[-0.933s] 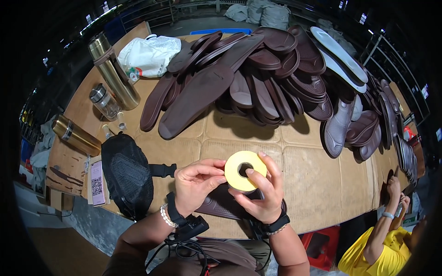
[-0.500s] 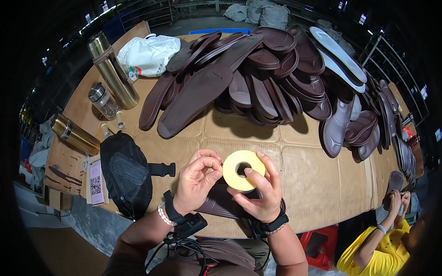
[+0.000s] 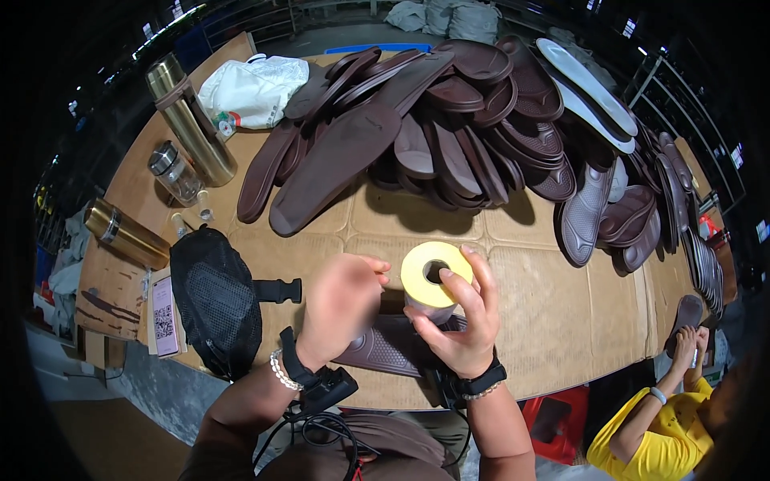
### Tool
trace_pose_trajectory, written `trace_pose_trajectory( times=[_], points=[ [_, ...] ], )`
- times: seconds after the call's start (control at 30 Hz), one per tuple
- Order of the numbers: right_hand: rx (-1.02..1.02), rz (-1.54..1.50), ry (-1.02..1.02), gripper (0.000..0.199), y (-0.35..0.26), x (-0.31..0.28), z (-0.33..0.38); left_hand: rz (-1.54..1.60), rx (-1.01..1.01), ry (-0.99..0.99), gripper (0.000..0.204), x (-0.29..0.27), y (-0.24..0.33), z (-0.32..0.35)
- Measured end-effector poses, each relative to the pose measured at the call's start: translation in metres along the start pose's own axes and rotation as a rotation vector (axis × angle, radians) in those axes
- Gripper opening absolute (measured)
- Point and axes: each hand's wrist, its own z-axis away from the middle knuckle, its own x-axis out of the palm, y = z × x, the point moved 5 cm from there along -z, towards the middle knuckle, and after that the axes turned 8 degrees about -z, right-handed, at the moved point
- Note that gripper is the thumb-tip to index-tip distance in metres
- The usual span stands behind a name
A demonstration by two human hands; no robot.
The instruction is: The recorder is wrapping plastic film around shoe insoles at a workbench.
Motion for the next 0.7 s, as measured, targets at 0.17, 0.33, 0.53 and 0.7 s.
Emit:
trace_pose_trajectory(
  times=[0.17,0.33,0.53,0.7],
  points=[
    [0.004,-0.020,-0.031,0.073,-0.0012,0.0025,0.0013,-0.034,0.025,0.057,0.026,-0.0013,-0.0039,-0.0007],
    [-0.005,-0.023,-0.048,0.073,-0.0037,0.0029,0.0018,-0.054,0.033,0.045,0.016,-0.0032,-0.0022,-0.0020],
    [-0.014,-0.023,-0.055,0.073,-0.0043,0.0035,0.0005,-0.035,0.055,0.060,0.013,-0.0005,-0.0029,-0.0017],
    [0.032,-0.036,-0.076,0.074,-0.0051,0.0050,-0.0011,-0.120,0.005,0.031,0.011,0.0003,-0.0065,0.0019]
  ],
)
